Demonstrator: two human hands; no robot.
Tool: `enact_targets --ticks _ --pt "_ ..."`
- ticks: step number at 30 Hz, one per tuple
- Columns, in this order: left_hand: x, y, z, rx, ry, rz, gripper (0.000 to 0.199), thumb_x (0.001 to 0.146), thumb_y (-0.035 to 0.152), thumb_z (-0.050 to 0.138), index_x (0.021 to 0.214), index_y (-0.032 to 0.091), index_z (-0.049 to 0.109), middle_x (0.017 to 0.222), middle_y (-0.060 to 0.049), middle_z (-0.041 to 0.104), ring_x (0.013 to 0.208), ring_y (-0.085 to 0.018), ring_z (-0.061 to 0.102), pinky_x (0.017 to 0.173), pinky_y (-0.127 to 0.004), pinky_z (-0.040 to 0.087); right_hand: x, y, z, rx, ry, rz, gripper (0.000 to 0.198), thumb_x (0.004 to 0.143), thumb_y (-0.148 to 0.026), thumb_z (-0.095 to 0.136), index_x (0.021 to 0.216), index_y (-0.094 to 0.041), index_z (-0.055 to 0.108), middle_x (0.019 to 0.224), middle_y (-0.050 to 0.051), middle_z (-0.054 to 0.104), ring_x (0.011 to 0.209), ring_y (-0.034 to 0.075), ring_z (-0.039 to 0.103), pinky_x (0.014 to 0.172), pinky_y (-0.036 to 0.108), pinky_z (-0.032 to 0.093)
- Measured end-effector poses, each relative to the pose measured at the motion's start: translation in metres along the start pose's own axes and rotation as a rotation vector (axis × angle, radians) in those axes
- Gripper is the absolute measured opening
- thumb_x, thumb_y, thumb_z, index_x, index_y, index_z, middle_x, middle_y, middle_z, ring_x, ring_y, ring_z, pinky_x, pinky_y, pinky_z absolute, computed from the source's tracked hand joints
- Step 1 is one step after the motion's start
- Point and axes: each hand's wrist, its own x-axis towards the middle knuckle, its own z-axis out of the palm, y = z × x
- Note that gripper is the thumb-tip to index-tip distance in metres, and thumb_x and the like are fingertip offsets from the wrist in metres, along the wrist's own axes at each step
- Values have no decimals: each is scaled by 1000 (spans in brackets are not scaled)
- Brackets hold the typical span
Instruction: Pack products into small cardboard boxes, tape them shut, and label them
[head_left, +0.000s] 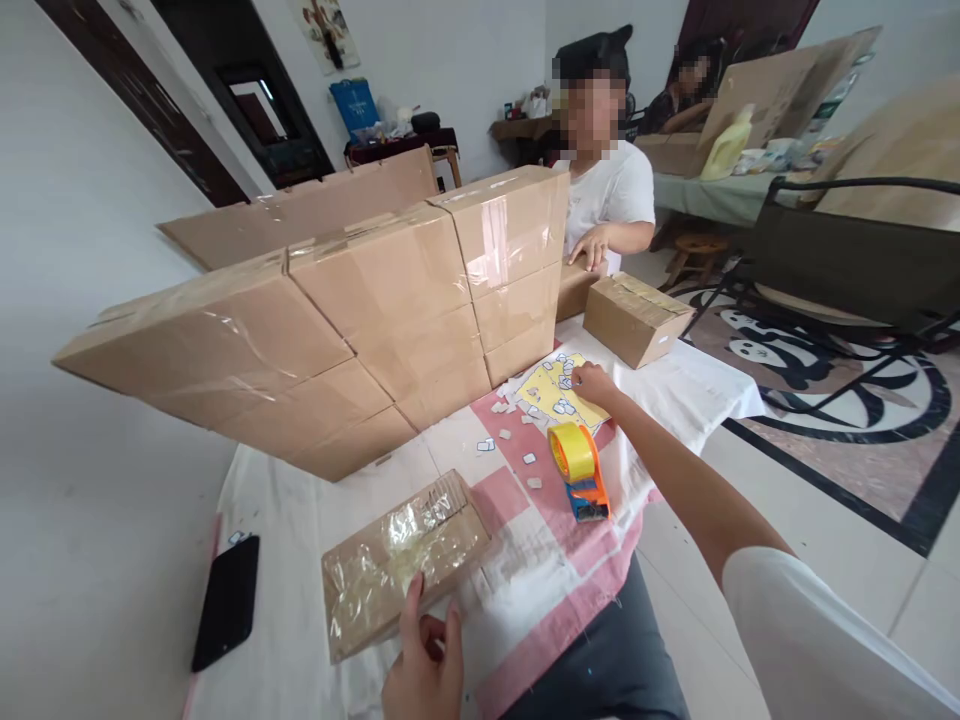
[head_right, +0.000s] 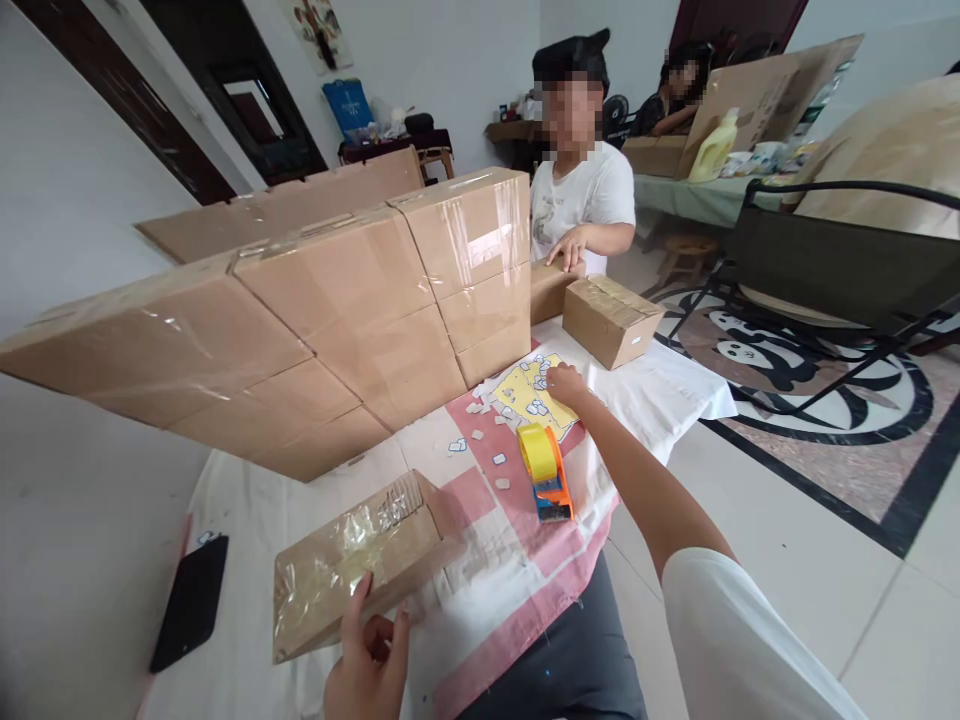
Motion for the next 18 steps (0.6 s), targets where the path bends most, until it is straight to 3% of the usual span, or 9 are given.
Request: enact_targets --ticks 5,11,14,18 --pt "3 5 6 16 25 9 68 92 56 44 151 24 33 63 7 62 50 -16 61 56 -27 38 4 -2 6 25 8 -11 26 96 -33 59 116 -16 63 114 8 63 111 24 56 96 42 44" --pt "10 5 12 -53 67 67 74 89 56 48 151 19 32 60 8 59 46 -15 57 54 -26 41 0 -11 3 165 117 -3 17 94 -16 51 98 -11 66 119 24 63 122 33 48 102 45 34" --pt "11 3 16 -68 87 107 76 88 54 50 151 16 31 57 8 58 44 -15 55 51 -26 41 -7 -14 -4 321 191 20 21 95 -16 45 102 -10 63 112 24 67 112 31 56 98 43 37" --pt "10 3 17 -64 124 164 72 89 51 49 150 15 33 55 9 55 41 -15 52 47 -24 40 -22 -18 -15 613 251 19 29 100 -28 33 109 -13 56 98 16 71 86 22 67 77 33 48"
